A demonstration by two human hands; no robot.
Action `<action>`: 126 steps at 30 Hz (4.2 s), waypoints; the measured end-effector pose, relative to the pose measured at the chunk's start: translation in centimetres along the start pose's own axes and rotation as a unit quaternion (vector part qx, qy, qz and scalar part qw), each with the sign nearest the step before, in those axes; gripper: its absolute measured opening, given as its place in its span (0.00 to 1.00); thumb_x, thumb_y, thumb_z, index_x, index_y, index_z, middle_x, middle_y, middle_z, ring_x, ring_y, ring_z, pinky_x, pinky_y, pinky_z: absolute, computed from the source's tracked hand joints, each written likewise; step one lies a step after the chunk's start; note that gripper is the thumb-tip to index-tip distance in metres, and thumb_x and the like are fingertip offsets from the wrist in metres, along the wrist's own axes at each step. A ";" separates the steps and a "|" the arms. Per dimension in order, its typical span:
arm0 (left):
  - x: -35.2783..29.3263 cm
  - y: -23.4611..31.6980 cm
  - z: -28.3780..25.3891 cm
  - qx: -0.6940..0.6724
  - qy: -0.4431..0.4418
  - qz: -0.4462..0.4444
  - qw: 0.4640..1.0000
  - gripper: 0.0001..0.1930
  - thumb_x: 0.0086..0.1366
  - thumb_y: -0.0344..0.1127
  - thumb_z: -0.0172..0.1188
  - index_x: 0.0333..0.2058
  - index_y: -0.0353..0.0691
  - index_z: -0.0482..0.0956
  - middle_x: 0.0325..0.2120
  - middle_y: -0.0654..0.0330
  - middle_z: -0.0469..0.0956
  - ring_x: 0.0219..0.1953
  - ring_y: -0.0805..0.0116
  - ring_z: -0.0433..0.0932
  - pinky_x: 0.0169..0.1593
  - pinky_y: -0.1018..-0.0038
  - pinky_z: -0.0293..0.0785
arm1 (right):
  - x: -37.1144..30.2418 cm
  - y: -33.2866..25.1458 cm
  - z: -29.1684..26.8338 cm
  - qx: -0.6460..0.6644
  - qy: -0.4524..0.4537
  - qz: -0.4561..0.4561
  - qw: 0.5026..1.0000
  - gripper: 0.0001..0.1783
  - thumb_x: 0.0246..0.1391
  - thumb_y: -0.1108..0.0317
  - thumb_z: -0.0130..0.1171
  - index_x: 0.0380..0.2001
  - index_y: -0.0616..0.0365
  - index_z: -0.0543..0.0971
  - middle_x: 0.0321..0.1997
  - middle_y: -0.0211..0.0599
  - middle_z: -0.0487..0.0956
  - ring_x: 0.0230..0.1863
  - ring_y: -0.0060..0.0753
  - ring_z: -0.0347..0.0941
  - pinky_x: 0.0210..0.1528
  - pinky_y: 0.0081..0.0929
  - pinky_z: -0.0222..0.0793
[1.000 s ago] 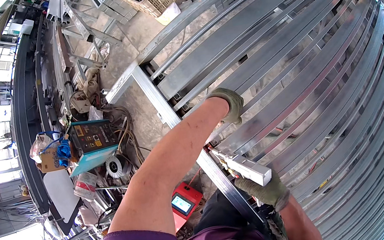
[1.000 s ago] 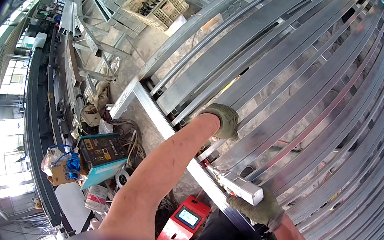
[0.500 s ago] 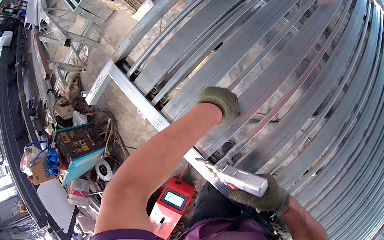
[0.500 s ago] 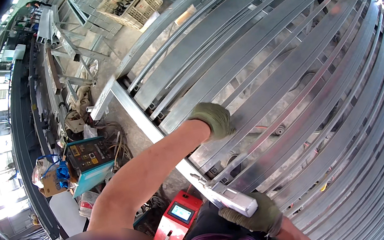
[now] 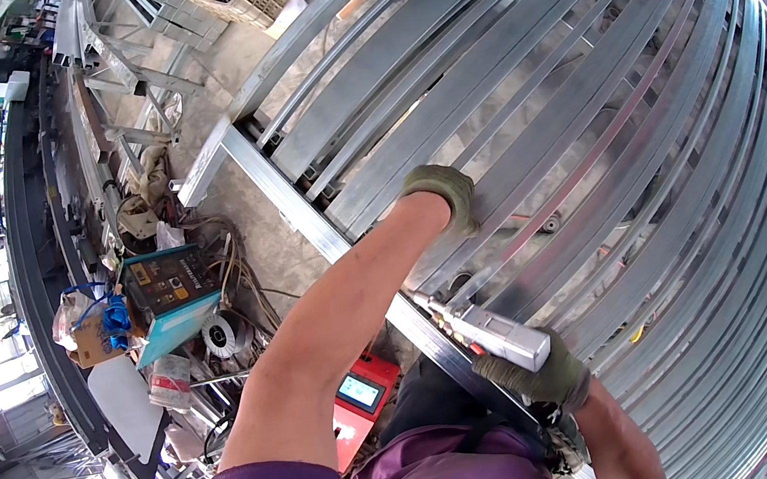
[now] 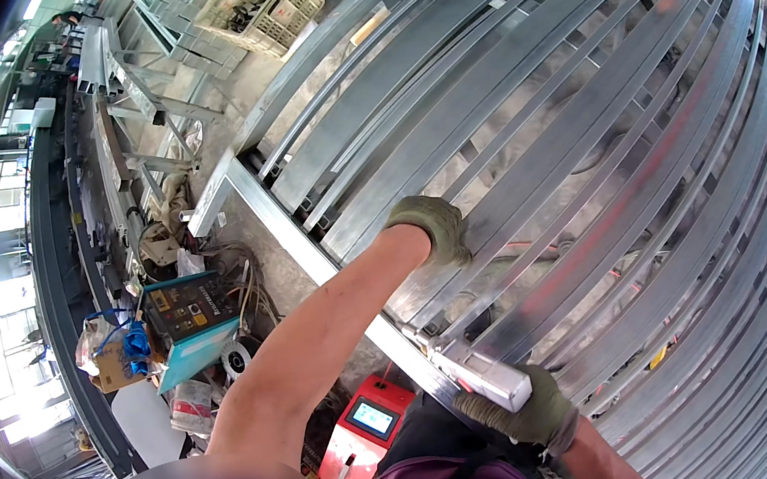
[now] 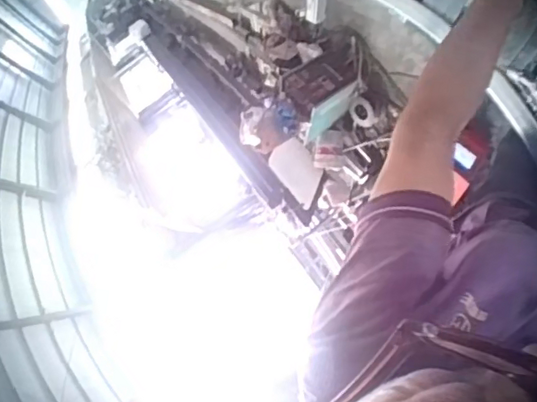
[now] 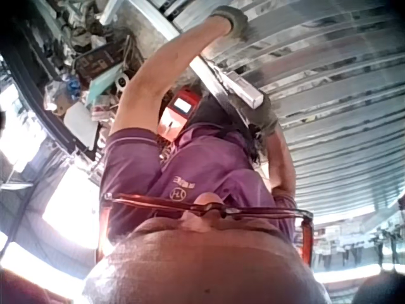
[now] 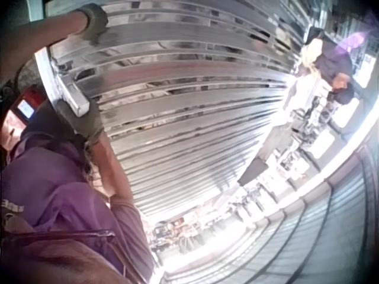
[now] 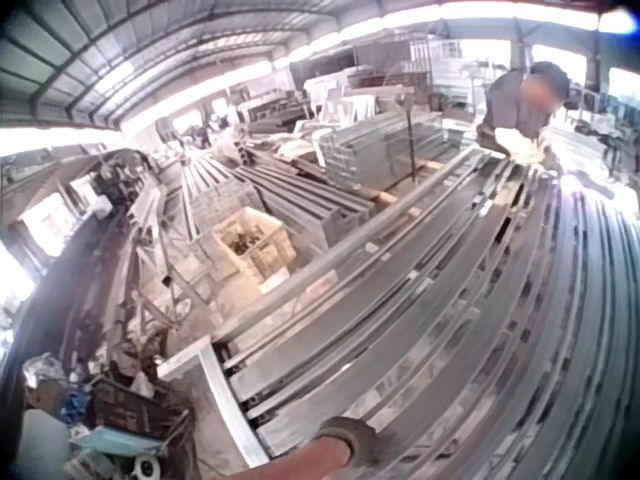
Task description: The person welds metal bars onto a metal frame using a handheld welding tool. They repeatedly position the tool, weld along seams, and adjust the frame while working in a workshop.
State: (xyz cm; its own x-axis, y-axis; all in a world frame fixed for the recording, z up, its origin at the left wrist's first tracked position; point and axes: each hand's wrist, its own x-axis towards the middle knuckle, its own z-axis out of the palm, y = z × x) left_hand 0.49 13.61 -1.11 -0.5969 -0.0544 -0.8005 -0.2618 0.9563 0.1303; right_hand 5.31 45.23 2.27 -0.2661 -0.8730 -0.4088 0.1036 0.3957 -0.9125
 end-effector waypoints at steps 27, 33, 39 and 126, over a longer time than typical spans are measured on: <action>0.4 -0.4 -1.0 -0.005 -0.022 -0.005 1.000 0.36 0.62 0.69 0.72 0.54 0.42 0.92 0.51 0.51 0.91 0.54 0.48 0.90 0.57 0.53 0.85 | 4.8 2.3 1.8 0.068 -0.036 0.082 0.994 0.28 0.63 0.51 0.80 0.60 0.54 0.89 0.52 0.41 0.93 0.53 0.35 0.91 0.55 0.36 0.84; 0.1 -0.3 -1.2 -0.010 -0.030 -0.007 0.999 0.36 0.63 0.69 0.72 0.55 0.42 0.92 0.51 0.52 0.91 0.54 0.47 0.90 0.57 0.53 0.85 | 4.8 1.4 1.6 0.070 -0.036 0.102 0.992 0.28 0.62 0.51 0.80 0.58 0.56 0.89 0.52 0.42 0.93 0.53 0.36 0.91 0.55 0.36 0.84; 0.1 -0.4 -1.1 -0.016 -0.026 -0.007 0.999 0.36 0.62 0.69 0.72 0.55 0.42 0.92 0.52 0.52 0.91 0.55 0.46 0.89 0.57 0.52 0.85 | 4.8 0.2 1.3 0.062 -0.046 0.134 0.988 0.29 0.62 0.51 0.81 0.58 0.57 0.89 0.52 0.41 0.93 0.54 0.36 0.91 0.56 0.35 0.84; 0.1 -0.4 -0.8 -0.012 -0.012 -0.021 1.000 0.37 0.60 0.69 0.73 0.56 0.44 0.92 0.54 0.53 0.91 0.58 0.48 0.88 0.60 0.54 0.84 | 2.5 1.9 0.7 0.031 -0.050 0.115 0.992 0.30 0.62 0.49 0.80 0.60 0.54 0.88 0.55 0.41 0.92 0.58 0.37 0.89 0.58 0.37 0.84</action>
State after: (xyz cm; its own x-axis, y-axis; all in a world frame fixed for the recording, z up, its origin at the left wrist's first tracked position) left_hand -0.07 13.01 -0.76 -0.5669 -0.0876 -0.8191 -0.3048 0.9461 0.1098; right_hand 5.49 43.58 -0.53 -0.1323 -0.7866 -0.6031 0.2105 0.5723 -0.7926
